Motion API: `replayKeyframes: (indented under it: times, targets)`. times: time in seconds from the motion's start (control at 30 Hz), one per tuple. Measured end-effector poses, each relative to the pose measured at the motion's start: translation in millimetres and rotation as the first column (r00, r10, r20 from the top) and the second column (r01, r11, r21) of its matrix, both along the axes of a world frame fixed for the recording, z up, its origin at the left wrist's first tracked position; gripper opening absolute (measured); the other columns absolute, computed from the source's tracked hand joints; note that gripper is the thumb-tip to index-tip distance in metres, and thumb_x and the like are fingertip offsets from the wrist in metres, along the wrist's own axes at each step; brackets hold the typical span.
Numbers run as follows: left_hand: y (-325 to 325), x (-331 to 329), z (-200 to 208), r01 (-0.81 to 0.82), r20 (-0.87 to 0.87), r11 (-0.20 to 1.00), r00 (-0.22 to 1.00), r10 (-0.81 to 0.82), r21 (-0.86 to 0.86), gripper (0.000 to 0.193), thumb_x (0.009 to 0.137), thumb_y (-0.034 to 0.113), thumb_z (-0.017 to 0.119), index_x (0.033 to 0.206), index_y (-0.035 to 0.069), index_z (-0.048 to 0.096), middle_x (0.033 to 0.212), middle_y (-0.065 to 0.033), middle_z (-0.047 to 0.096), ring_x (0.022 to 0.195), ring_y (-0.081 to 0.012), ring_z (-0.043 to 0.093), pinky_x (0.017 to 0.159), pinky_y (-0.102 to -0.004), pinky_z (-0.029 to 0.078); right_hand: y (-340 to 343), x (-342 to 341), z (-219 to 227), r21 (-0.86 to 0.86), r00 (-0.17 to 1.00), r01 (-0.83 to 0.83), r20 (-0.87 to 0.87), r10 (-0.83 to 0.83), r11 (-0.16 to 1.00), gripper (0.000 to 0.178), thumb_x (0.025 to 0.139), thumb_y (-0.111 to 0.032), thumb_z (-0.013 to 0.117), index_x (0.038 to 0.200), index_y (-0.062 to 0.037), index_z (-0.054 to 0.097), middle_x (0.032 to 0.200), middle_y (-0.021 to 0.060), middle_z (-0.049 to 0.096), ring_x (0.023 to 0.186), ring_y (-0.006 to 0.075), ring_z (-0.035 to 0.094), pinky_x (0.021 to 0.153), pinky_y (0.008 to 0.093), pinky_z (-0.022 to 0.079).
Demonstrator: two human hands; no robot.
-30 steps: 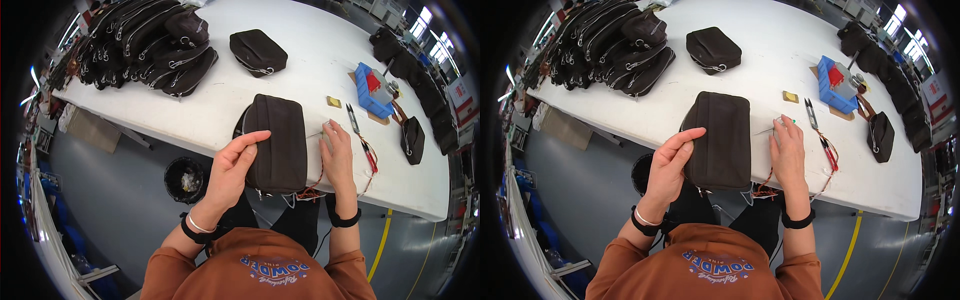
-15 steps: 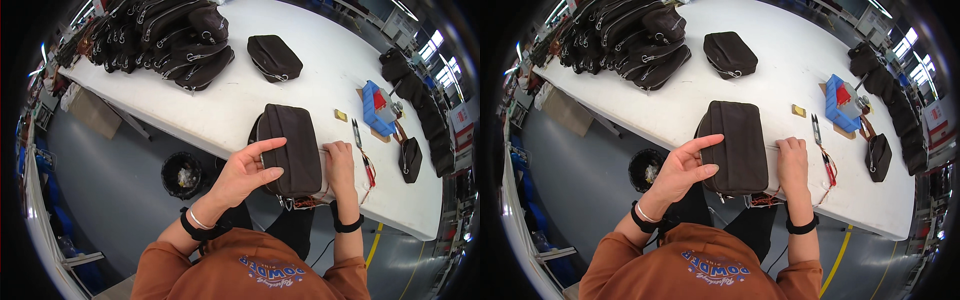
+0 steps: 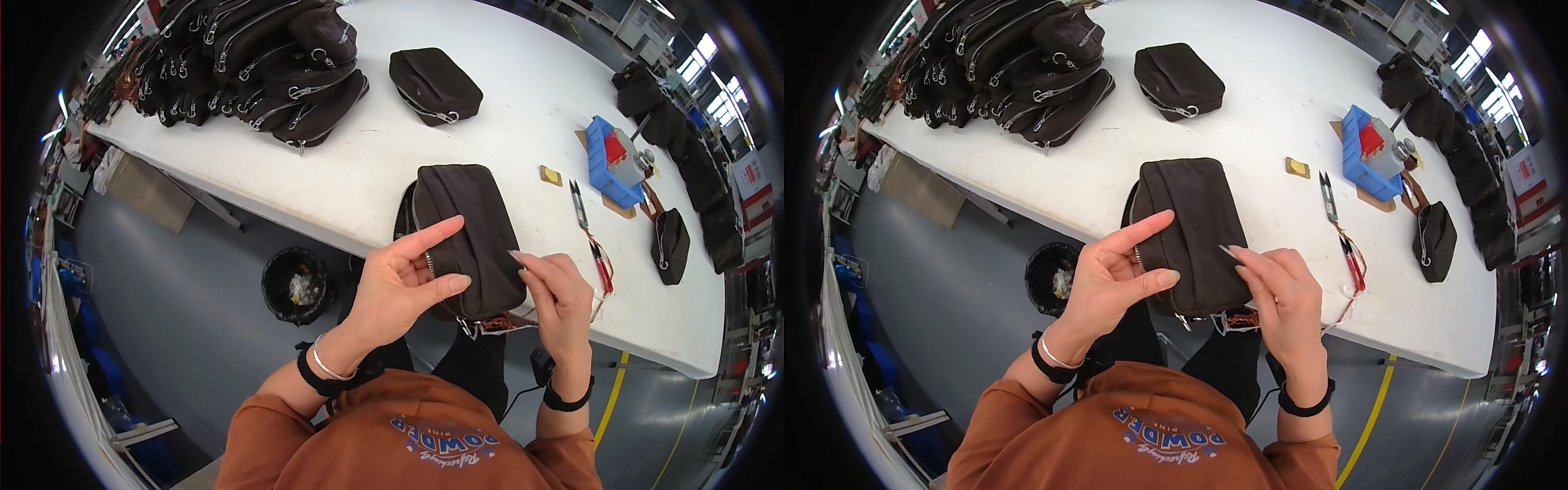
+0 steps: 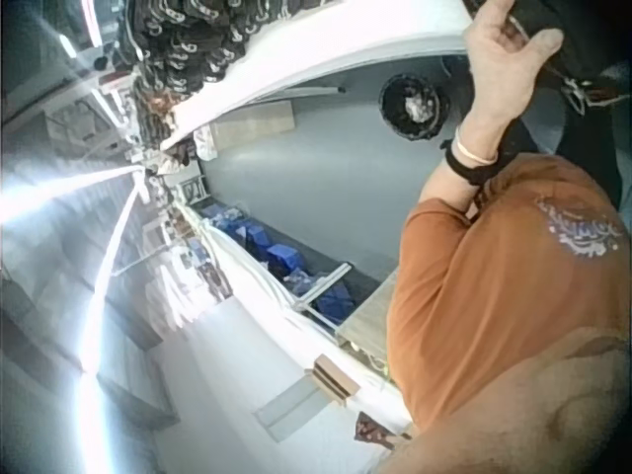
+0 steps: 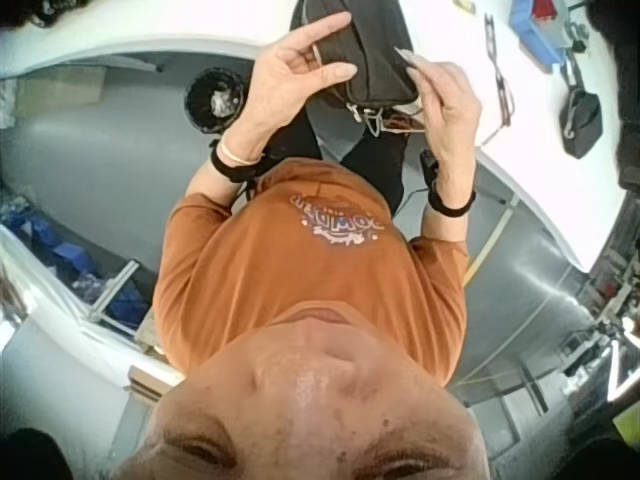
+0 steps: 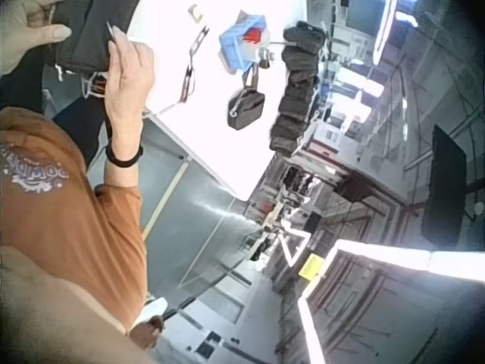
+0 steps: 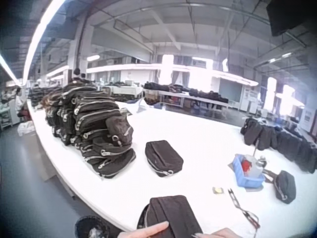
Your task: Inspecting, trimming threads, and singeing leather bags in a factory workshop.
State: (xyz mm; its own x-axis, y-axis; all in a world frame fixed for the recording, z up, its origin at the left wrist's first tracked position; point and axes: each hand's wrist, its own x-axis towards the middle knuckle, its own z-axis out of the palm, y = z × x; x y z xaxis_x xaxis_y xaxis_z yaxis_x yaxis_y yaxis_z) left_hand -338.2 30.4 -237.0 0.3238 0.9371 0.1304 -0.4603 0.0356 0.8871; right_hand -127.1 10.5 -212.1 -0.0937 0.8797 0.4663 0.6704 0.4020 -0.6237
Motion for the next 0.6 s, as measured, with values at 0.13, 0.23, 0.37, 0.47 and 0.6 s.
replayKeyframes:
  times: [0.13, 0.23, 0.37, 0.47, 0.6]
  targets:
    - [0, 4, 7, 0.002, -0.045, 1.000, 0.999, -0.002, 0.010, 0.055, 0.081, -0.008, 0.065, 0.132, -0.004, 0.045, 0.114, -0.0094, 0.058, 0.098, -0.0105, 0.058, 0.084, -0.0234, 0.051, -5, -6, 11, 0.031, 0.989, -0.138, 0.049, 0.137, 0.990, 0.030, 0.077, -0.002, 0.067, 0.105, -0.0105, 0.068, 0.066, 0.0055, 0.055, 0.059, 0.0201, 0.054, 0.055, 0.0297, 0.043]
    - [-2, 6, 10, 0.010, -0.069, 1.000, 0.998, -0.009, 0.012, 0.056, 0.079, -0.009, 0.066, 0.131, -0.005, 0.045, 0.114, -0.0130, 0.060, 0.099, -0.0136, 0.059, 0.087, -0.0261, 0.051, -5, -7, 18, 0.063, 0.955, -0.211, 0.227, 0.192, 0.976, 0.034, 0.072, -0.005, 0.068, 0.105, -0.0138, 0.069, 0.064, 0.0018, 0.052, 0.055, 0.0178, 0.051, 0.051, 0.0298, 0.040]
    - [-2, 7, 10, -0.007, -0.091, 1.000, 0.996, 0.009, 0.027, 0.055, 0.079, -0.009, 0.066, 0.130, -0.005, 0.046, 0.114, -0.0122, 0.060, 0.098, -0.0134, 0.060, 0.087, -0.0261, 0.051, -2, -12, 21, 0.077, 0.931, -0.223, 0.314, 0.189, 0.972, 0.034, 0.072, -0.005, 0.067, 0.105, -0.0136, 0.068, 0.062, 0.0011, 0.049, 0.054, 0.0171, 0.050, 0.051, 0.0295, 0.039]
    - [-1, 7, 11, -0.011, -0.118, 0.999, 0.993, 0.015, 0.038, 0.054, 0.078, -0.009, 0.066, 0.129, -0.005, 0.047, 0.113, -0.0110, 0.060, 0.098, -0.0129, 0.060, 0.087, -0.0257, 0.051, -2, -13, 22, 0.083, 0.916, -0.237, 0.352, 0.194, 0.968, 0.034, 0.073, -0.005, 0.066, 0.105, -0.0136, 0.068, 0.061, 0.0005, 0.047, 0.053, 0.0169, 0.049, 0.051, 0.0295, 0.038]
    - [1, 6, 11, 0.003, -0.139, 0.999, 0.990, 0.003, 0.047, 0.054, 0.079, -0.009, 0.066, 0.129, -0.005, 0.047, 0.112, -0.0091, 0.060, 0.099, -0.0123, 0.059, 0.087, -0.0254, 0.050, 0, -13, 23, 0.081, 0.902, -0.239, 0.386, 0.191, 0.968, 0.035, 0.073, -0.004, 0.064, 0.107, -0.0139, 0.067, 0.062, 0.0002, 0.046, 0.054, 0.0167, 0.049, 0.051, 0.0297, 0.038]
